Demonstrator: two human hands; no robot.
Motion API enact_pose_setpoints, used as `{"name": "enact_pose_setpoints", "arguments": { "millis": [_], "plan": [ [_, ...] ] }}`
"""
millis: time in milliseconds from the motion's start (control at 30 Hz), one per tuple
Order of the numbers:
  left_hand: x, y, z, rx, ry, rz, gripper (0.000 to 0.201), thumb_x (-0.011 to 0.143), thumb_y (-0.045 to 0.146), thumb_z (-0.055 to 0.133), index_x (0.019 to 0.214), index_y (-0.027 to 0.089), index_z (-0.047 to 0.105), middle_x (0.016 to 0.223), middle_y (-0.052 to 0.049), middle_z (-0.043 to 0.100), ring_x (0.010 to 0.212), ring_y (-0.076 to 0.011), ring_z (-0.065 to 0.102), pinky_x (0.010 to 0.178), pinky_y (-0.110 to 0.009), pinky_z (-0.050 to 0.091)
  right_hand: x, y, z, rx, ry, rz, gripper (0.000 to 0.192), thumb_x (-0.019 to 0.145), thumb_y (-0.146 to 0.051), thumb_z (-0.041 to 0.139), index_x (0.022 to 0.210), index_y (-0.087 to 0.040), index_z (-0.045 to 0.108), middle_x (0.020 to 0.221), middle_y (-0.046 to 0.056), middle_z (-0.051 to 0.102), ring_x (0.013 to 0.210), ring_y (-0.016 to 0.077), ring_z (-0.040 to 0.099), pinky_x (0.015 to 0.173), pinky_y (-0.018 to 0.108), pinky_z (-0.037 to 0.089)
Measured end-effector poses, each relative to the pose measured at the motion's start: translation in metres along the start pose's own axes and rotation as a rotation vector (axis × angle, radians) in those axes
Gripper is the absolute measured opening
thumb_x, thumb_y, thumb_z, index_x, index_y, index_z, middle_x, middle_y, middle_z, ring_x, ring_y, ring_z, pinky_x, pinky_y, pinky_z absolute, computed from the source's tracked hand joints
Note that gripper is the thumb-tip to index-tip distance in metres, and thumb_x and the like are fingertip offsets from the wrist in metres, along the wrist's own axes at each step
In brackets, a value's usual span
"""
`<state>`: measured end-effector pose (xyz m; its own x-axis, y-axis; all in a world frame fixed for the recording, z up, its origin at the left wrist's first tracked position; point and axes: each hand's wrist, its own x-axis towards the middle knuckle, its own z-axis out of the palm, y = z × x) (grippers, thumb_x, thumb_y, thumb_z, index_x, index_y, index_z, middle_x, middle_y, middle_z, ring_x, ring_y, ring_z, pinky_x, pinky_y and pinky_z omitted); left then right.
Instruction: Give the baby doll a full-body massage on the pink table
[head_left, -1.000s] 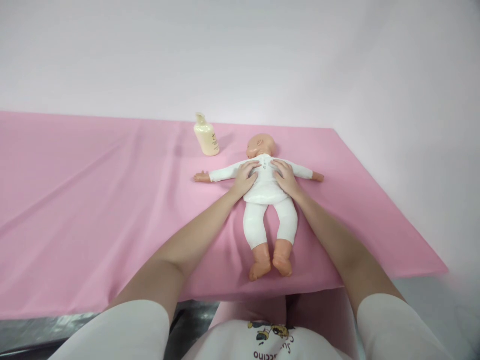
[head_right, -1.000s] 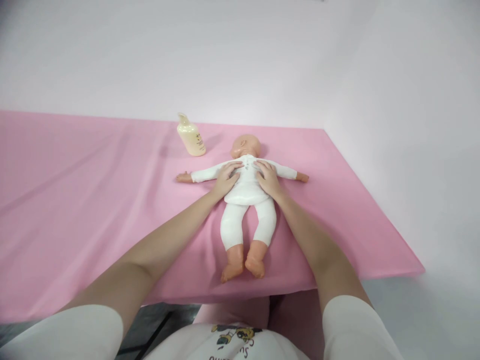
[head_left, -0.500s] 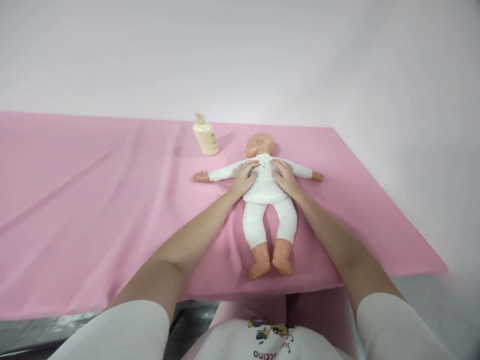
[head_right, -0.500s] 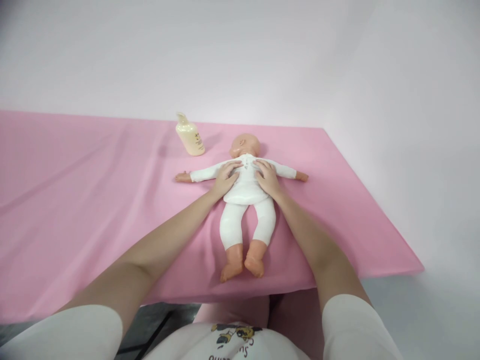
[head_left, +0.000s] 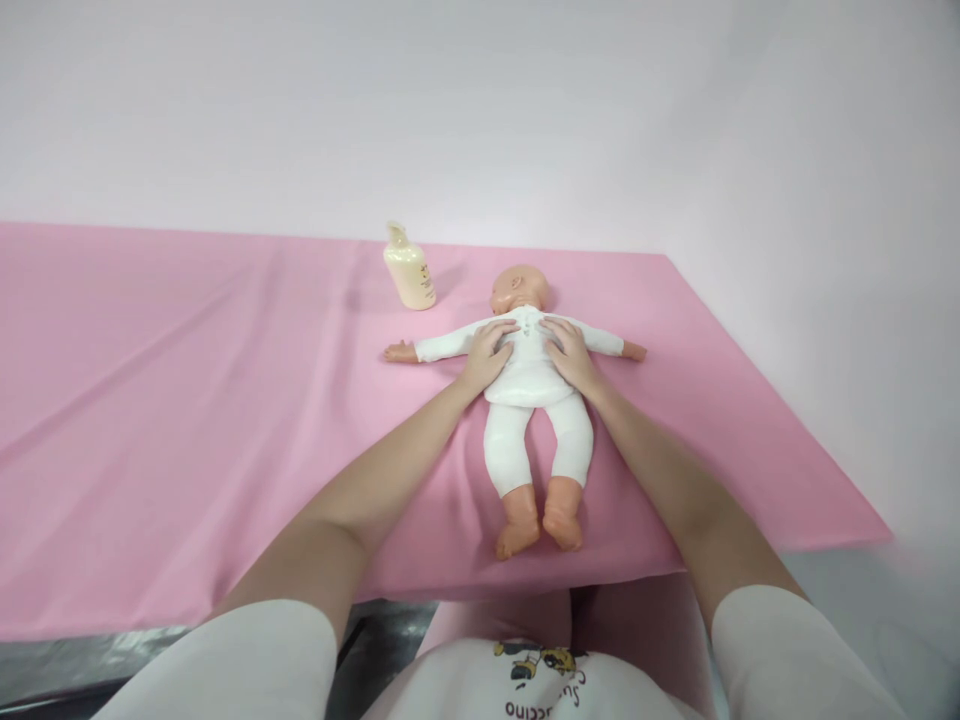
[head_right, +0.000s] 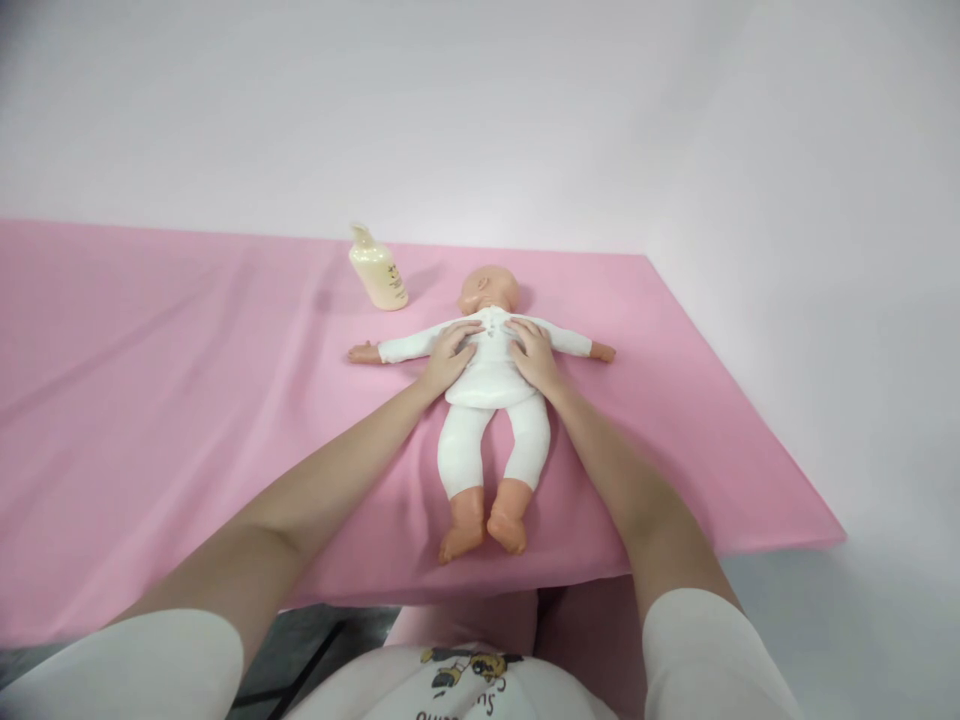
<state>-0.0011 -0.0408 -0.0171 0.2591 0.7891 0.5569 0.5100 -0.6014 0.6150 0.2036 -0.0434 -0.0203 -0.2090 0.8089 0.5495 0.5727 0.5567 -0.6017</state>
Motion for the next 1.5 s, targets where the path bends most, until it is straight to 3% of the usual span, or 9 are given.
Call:
{"name": "enact_pose_setpoints", "arguments": {
  "millis": [1500],
  "plan": [
    [-0.0003,-0.0018,0.002,-0.009,0.021,0.013,0.028,0.085,0.025,0.049,0.109,0.022,0.064,0.127,-0.006,0.063,0.122,-0.0228,0.054,0.11,-0.044,0.036,0.0005,0.0012,0.0,-0.002,-0.007,0.004,0.039,0.087,-0.023,0.046,0.124,-0.022,0.06,0.134,0.008,0.057,0.129,0.0232,0.047,0.115,0.046,0.031]
  ]
}}
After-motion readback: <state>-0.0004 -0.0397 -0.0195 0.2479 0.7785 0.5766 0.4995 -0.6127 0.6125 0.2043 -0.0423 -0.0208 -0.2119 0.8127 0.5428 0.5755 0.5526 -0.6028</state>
